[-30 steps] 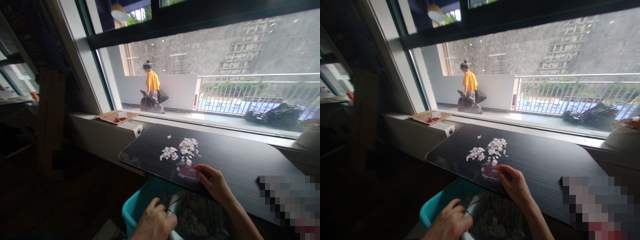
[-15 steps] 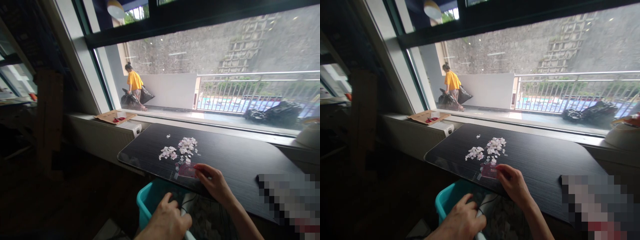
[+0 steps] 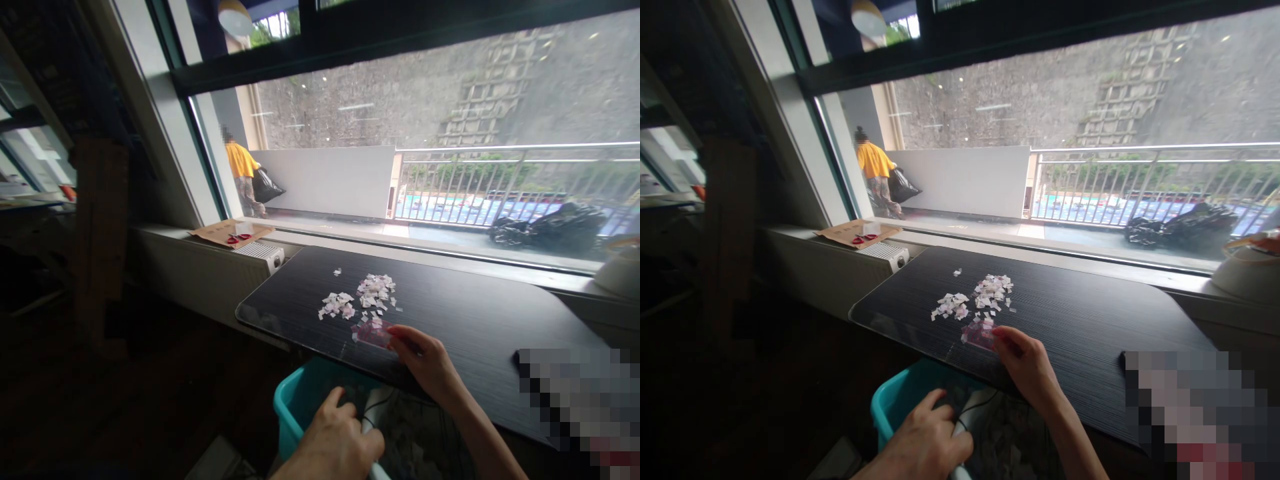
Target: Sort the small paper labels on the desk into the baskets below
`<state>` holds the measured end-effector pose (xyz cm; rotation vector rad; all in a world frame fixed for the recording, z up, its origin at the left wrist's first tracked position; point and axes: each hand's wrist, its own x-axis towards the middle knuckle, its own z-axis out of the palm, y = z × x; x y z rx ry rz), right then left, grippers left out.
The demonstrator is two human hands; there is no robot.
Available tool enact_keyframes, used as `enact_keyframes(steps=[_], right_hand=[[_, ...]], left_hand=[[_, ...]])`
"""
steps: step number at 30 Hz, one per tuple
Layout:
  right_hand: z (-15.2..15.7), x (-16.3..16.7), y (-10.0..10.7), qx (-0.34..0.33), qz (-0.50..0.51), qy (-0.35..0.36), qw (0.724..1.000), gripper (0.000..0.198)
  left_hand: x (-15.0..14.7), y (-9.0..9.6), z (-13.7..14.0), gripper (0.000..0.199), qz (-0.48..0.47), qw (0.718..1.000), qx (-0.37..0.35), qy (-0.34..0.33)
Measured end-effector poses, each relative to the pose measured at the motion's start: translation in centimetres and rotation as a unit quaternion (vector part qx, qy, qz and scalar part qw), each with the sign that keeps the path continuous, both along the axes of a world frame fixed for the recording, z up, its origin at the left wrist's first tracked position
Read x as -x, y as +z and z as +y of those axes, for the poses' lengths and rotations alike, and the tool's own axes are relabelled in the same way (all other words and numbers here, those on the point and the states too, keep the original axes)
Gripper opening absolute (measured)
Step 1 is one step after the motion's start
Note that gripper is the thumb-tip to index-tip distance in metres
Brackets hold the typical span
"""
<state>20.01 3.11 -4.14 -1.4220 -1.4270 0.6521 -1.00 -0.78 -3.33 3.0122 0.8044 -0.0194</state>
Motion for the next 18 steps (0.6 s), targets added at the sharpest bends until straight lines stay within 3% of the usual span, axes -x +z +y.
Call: enact_keyframes(steps=[3, 8, 13, 18], right_hand=[[0.4, -0.1, -0.4, -0.010, -0.009, -0.045, 0.999, 0.036], [0.4, 0.1, -0.4, -0.011, -0.039, 0.001, 0.999, 0.034], [1.6, -0.1, -0.8, -0.025, -0.019, -0.038, 0.999, 0.036], [1.8, 0.1, -0.7, -0.022, -0.074, -0.022, 0.997, 0.034]], left_hand=[[-0.1, -0.1, 0.0, 0.010, 0.003, 1.000, -0.008, -0.003], [-0.1, -0.2, 0.1, 0.010, -0.001, 1.000, -0.012, -0.009], [-0.1, -0.2, 0.0, 0.009, -0.002, 1.000, -0.006, -0.006], [0.1, -0.3, 0.0, 0.008, -0.001, 1.000, 0.009, 0.003]])
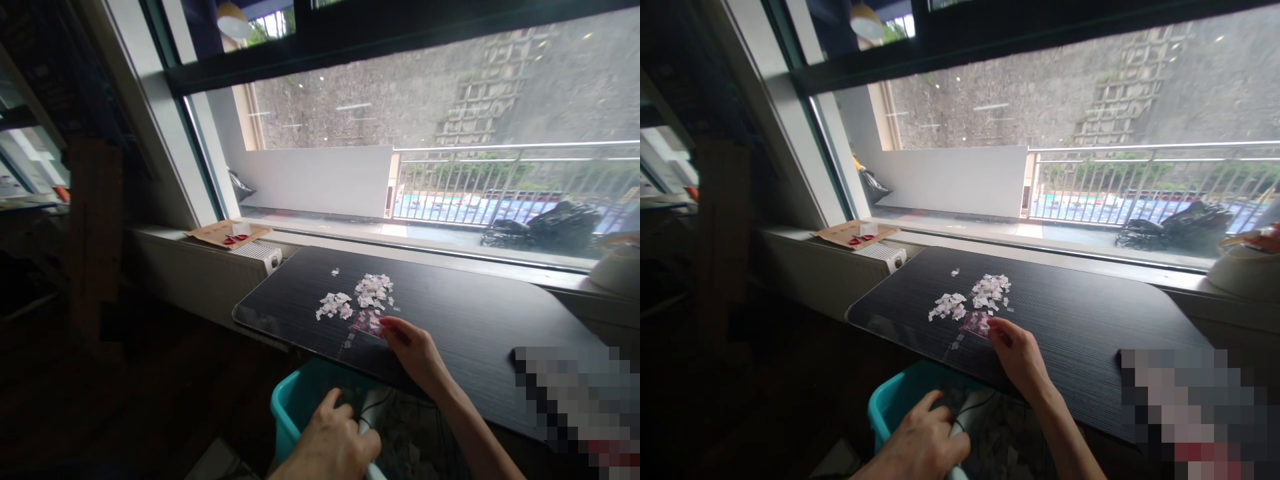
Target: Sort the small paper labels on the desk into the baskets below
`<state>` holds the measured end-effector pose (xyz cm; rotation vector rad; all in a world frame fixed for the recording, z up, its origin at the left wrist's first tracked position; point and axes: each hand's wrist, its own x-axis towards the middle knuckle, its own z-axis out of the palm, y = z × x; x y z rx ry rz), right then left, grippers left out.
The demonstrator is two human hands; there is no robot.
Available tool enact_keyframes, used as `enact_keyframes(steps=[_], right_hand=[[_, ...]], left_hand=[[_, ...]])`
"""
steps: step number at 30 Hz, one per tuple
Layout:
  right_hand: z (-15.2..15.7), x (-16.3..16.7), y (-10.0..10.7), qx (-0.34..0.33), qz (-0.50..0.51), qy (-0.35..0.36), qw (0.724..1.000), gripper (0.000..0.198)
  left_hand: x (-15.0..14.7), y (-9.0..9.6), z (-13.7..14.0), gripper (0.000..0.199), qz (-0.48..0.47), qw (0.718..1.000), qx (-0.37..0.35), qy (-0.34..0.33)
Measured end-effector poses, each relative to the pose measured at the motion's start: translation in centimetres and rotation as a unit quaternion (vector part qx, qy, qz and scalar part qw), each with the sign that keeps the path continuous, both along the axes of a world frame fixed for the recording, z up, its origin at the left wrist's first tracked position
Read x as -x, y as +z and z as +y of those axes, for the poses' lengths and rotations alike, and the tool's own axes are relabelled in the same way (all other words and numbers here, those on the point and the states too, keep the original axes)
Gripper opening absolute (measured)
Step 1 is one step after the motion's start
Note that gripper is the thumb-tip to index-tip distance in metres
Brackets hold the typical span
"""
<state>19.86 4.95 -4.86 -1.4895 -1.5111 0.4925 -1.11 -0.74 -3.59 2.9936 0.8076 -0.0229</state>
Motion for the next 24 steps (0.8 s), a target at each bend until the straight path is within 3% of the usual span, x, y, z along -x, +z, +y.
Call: enact_keyframes(steps=[4, 8, 14, 20, 24], right_hand=[[-0.3, 0.1, 0.2, 0.008, 0.013, 0.025, 1.000, 0.033], [-0.2, 0.2, 0.5, 0.002, 0.012, -0.012, 1.000, 0.033], [-0.6, 0.5, 0.6, 0.039, 0.022, 0.071, 0.996, 0.031], [-0.9, 0.4, 0.5, 0.035, 0.030, 0.038, 0.998, 0.031], [-1.3, 0.6, 1.0, 0.048, 0.027, 0.098, 0.994, 0.028]], left_hand=[[0.0, 0.3, 0.0, 0.010, 0.011, 1.000, 0.006, 0.004], [-0.1, 0.6, -0.2, 0.010, 0.017, 1.000, 0.005, 0.004], [-0.3, 0.6, -0.1, 0.011, 0.017, 1.000, 0.004, 0.003], [-0.3, 1.1, 0.0, 0.010, 0.039, 0.999, 0.024, 0.004], [-0.2, 1.5, 0.0, 0.012, 0.043, 0.999, 0.018, 0.014]])
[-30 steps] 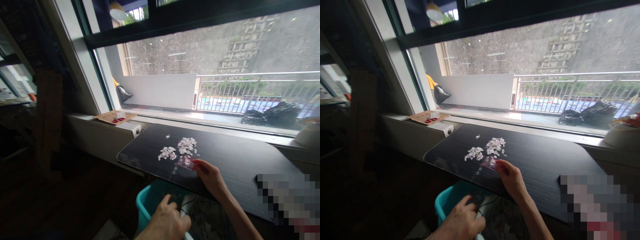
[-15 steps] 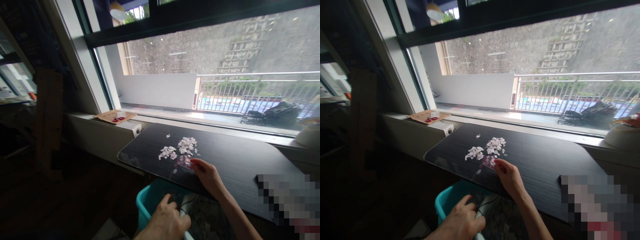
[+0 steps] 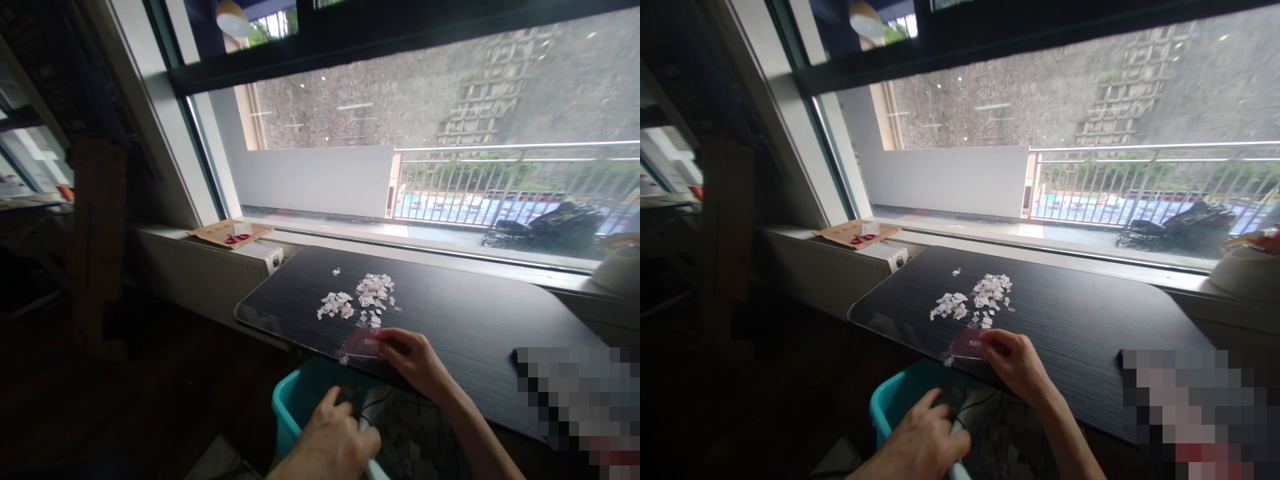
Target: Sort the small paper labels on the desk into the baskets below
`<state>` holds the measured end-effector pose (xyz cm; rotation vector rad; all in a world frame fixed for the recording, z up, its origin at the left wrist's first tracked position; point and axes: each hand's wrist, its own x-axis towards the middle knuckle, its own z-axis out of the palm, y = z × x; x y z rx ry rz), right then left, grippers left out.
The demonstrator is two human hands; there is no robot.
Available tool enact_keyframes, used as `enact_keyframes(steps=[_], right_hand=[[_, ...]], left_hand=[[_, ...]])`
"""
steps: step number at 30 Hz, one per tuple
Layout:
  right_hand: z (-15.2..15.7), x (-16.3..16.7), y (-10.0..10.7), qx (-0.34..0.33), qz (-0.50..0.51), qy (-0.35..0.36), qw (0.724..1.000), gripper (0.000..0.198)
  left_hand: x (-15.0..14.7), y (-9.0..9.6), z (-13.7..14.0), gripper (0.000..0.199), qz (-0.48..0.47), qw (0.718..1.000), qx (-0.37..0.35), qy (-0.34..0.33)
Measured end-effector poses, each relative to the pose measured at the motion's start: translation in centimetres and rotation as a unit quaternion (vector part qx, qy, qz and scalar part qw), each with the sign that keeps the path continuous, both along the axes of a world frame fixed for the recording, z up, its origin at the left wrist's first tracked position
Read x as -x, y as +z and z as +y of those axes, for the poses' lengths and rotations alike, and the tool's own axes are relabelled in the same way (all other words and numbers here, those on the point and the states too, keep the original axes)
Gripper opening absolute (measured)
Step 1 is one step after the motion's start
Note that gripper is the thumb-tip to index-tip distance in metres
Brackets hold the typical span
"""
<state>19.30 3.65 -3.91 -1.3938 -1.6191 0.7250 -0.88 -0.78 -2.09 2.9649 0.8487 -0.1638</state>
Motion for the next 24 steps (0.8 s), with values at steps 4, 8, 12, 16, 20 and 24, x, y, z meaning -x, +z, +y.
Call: enact_keyframes(steps=[4, 8, 12, 16, 20, 24], right_hand=[[-0.2, 0.1, 0.3, -0.009, 0.019, -0.031, 0.999, 0.029], [-0.3, 0.1, 0.5, -0.007, 0.013, -0.017, 1.000, 0.027], [-0.2, 0.3, 0.4, 0.003, 0.019, 0.018, 1.000, 0.029], [-0.1, 0.5, 0.2, 0.005, -0.011, 0.006, 1.000, 0.030], [-0.5, 0.8, 0.7, 0.031, 0.013, 0.068, 0.997, 0.027], [-0.5, 0.2, 1.0, -0.008, 0.101, -0.037, 0.994, 0.032]], left_hand=[[0.0, 0.1, -0.1, 0.012, 0.006, 1.000, -0.003, 0.006], [0.0, 0.0, 0.0, 0.012, 0.013, 1.000, 0.009, 0.011], [-0.1, 0.4, 0.0, 0.014, 0.009, 1.000, 0.008, 0.017], [-0.2, 0.6, -0.1, 0.013, -0.004, 1.000, 0.007, 0.024], [-0.1, 0.0, -0.2, 0.011, -0.021, 0.999, 0.005, 0.024], [0.5, -0.5, 0.0, 0.008, -0.033, 0.999, 0.009, 0.021]])
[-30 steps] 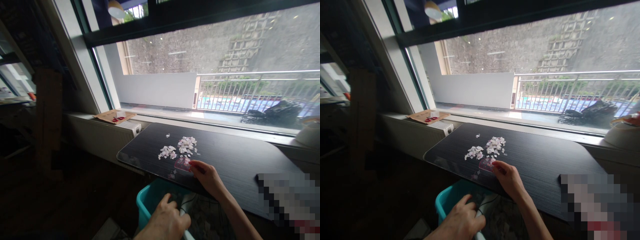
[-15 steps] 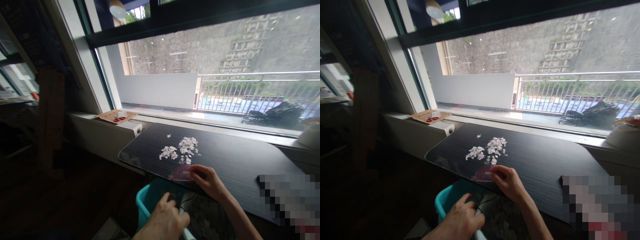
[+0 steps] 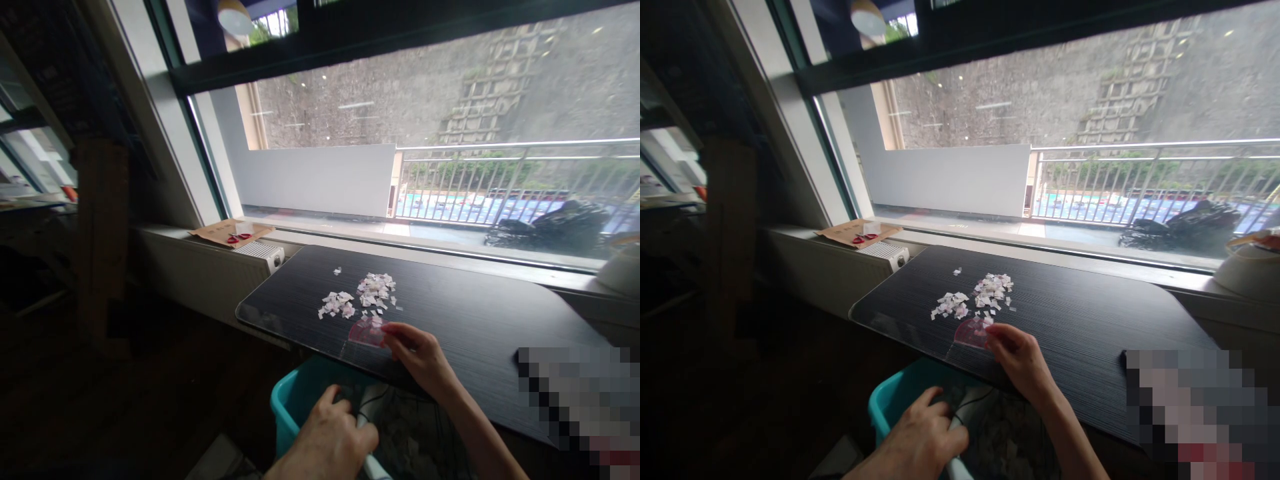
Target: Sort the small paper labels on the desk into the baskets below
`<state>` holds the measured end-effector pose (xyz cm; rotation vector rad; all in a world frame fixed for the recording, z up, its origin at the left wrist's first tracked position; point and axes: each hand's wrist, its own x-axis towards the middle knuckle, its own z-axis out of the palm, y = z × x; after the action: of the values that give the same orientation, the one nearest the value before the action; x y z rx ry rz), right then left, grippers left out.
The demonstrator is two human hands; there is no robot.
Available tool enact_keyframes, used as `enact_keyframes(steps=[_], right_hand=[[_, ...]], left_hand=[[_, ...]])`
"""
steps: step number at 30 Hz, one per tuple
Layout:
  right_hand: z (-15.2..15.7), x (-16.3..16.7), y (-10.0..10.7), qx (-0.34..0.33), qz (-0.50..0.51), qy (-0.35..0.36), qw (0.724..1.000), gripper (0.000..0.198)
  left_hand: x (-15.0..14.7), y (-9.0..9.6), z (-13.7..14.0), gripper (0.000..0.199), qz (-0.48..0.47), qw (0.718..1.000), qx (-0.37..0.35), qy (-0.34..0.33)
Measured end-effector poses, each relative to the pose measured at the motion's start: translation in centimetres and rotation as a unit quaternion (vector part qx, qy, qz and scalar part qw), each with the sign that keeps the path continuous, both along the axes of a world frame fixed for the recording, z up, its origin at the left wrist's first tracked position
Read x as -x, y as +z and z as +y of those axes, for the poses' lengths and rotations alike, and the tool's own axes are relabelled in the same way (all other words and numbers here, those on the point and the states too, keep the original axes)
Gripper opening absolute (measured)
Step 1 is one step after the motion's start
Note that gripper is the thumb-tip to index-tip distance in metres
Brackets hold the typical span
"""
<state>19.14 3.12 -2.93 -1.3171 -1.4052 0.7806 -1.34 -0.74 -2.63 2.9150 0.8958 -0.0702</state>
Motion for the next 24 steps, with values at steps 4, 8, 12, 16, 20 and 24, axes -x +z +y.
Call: enact_keyframes(steps=[4, 8, 12, 16, 20, 24], right_hand=[[0.8, -1.7, -0.7, -0.029, 0.021, -0.199, 0.979, 0.038], [1.4, -2.7, -1.7, -0.021, -0.049, -0.227, 0.972, 0.041], [1.4, -2.5, -2.0, -0.016, -0.128, -0.219, 0.967, 0.039], [1.1, -2.1, -1.8, -0.014, -0.109, -0.155, 0.982, 0.037], [1.0, -2.0, -1.5, -0.016, -0.100, -0.152, 0.983, 0.036], [0.8, -1.9, -1.1, -0.020, -0.137, -0.183, 0.973, 0.031]], left_hand=[[1.2, -0.4, -0.2, 0.007, -0.049, 0.998, 0.002, 0.044], [2.7, -0.6, -1.1, 0.018, -0.104, 0.990, -0.021, 0.088], [3.5, -0.6, -1.9, 0.020, -0.146, 0.981, -0.082, 0.093], [3.5, -0.4, -2.1, 0.022, -0.149, 0.982, -0.064, 0.102], [3.2, -0.2, -1.9, 0.021, -0.113, 0.987, -0.035, 0.108], [3.0, -0.1, -1.8, 0.024, -0.106, 0.989, -0.028, 0.104]])
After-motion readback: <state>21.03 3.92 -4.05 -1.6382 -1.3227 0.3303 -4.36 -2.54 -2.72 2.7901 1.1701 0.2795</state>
